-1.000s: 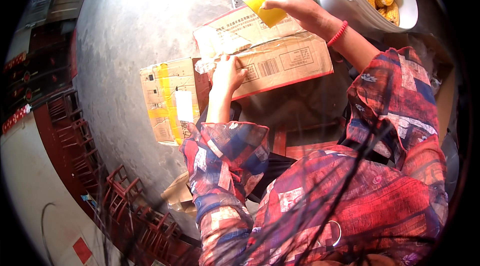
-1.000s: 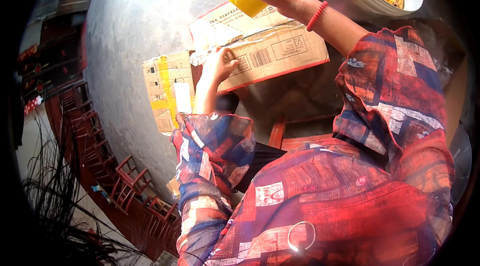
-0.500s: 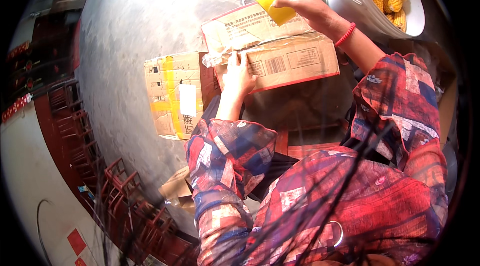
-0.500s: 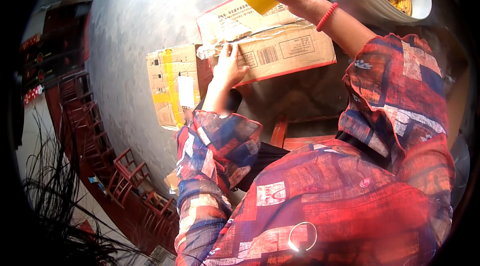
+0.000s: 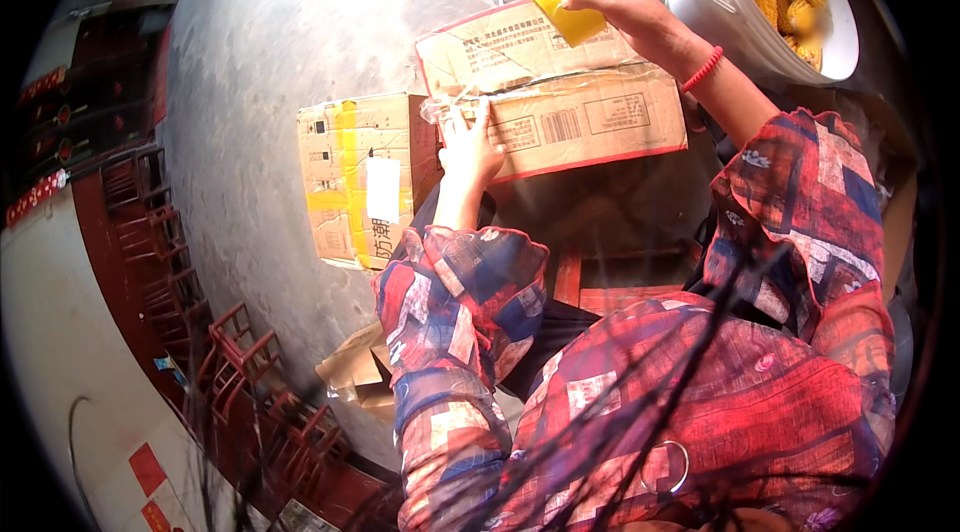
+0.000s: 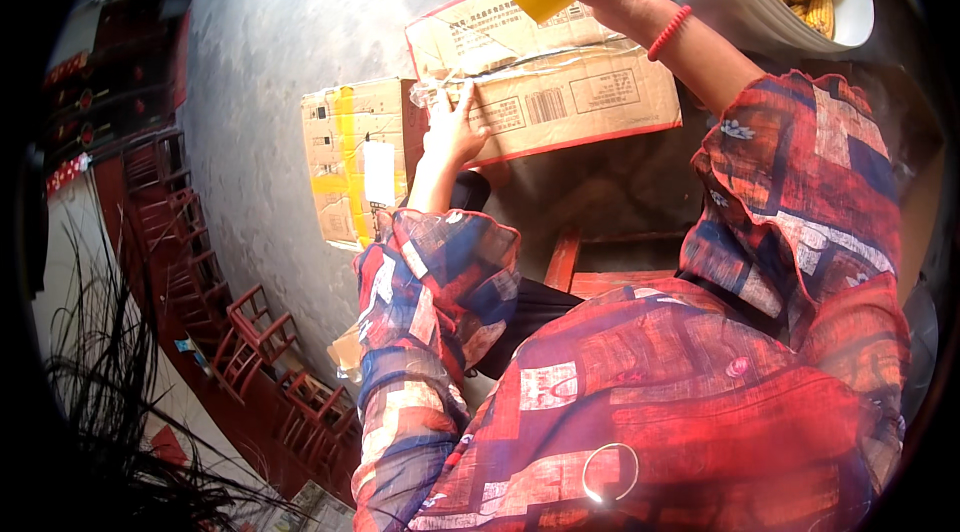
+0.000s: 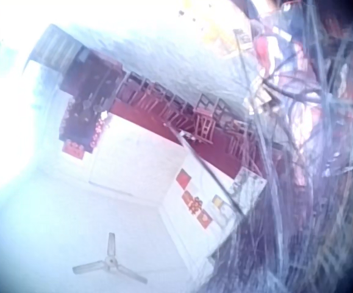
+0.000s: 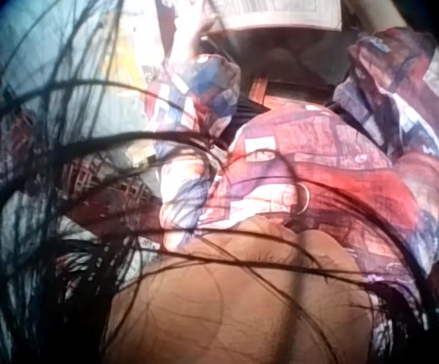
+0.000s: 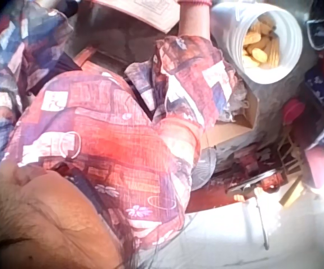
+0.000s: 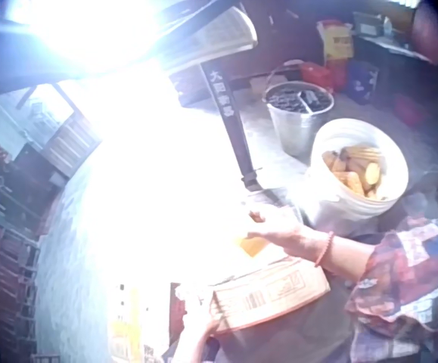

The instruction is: The person tapes a cardboard box shut using a roll of yellow tape and scissors.

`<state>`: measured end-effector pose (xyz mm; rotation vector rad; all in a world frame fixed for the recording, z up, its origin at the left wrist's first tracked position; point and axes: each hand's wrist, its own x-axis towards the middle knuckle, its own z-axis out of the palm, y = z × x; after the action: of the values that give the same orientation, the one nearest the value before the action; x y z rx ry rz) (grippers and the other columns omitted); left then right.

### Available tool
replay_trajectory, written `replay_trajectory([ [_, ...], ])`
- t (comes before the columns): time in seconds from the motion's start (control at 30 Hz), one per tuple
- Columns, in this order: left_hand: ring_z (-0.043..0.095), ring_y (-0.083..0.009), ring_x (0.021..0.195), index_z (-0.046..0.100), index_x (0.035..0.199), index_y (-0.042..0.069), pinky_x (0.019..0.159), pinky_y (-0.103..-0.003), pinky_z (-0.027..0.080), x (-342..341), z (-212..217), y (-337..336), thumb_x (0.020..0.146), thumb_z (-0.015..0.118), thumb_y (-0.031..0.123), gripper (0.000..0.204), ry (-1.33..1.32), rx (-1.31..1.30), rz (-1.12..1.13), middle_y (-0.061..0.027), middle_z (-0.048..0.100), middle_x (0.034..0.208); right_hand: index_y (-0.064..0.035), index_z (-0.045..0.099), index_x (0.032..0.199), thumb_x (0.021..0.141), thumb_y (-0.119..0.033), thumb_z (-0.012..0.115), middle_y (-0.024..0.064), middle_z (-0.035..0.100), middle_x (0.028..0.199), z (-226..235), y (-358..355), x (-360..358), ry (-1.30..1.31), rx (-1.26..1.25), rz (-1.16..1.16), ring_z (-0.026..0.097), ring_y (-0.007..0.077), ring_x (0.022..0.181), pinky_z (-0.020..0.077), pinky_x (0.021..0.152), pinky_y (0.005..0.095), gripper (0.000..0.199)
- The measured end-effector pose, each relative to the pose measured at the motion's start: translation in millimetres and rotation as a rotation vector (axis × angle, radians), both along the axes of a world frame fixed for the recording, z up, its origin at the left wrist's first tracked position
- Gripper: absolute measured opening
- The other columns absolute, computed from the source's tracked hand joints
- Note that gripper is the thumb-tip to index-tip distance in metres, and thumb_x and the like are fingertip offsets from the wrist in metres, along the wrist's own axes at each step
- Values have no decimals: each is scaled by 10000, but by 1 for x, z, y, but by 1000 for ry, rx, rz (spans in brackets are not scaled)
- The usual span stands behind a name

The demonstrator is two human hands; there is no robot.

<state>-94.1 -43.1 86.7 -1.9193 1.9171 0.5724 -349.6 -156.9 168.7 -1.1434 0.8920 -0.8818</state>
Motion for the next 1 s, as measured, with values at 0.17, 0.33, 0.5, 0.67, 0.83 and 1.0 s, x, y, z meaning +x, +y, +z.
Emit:
replay_trajectory([
  [0.17,186,-401,1296,170,1381,370,959,-497,361,-2,8,-3,714,664,388,830,-71,20,4,-156,117,1447,3,517,1024,748,-146,548,39,560,935,4,1,0,19,-9,-29,527,100,876,408,821,239,316],
  [0.33,208,-387,1290,214,1384,209,980,-448,348,2,9,-3,699,668,325,829,125,-130,56,-189,217,1405,3,518,1023,746,-144,547,40,560,928,-2,-2,-5,39,-21,-26,529,97,861,415,805,235,315],
  [0.5,363,-392,1161,233,1328,-8,965,-443,340,52,-16,-17,714,637,233,773,269,-467,400,-262,390,1231,-1,516,1018,746,-133,547,37,558,923,6,1,3,34,-9,-10,529,90,851,418,797,230,304],
  [0.67,580,-243,874,449,1173,-49,788,-329,466,73,-22,-27,761,618,122,477,984,-292,956,-163,587,966,-6,509,1020,753,-125,543,31,552,927,5,3,0,67,-16,25,523,87,872,409,810,226,295],
  [0.83,606,-150,733,601,993,-45,652,-254,490,81,-5,-36,698,661,17,307,1097,-500,1002,-103,637,866,-19,500,1049,781,-178,564,30,553,947,0,5,6,66,6,68,525,92,897,407,835,229,318],
  [1.0,611,-117,666,673,824,4,627,-244,487,64,2,-40,674,670,47,156,961,-548,824,-86,666,757,-31,501,1066,787,-229,575,34,560,966,-7,6,-2,156,-12,68,528,95,927,402,867,239,350],
])
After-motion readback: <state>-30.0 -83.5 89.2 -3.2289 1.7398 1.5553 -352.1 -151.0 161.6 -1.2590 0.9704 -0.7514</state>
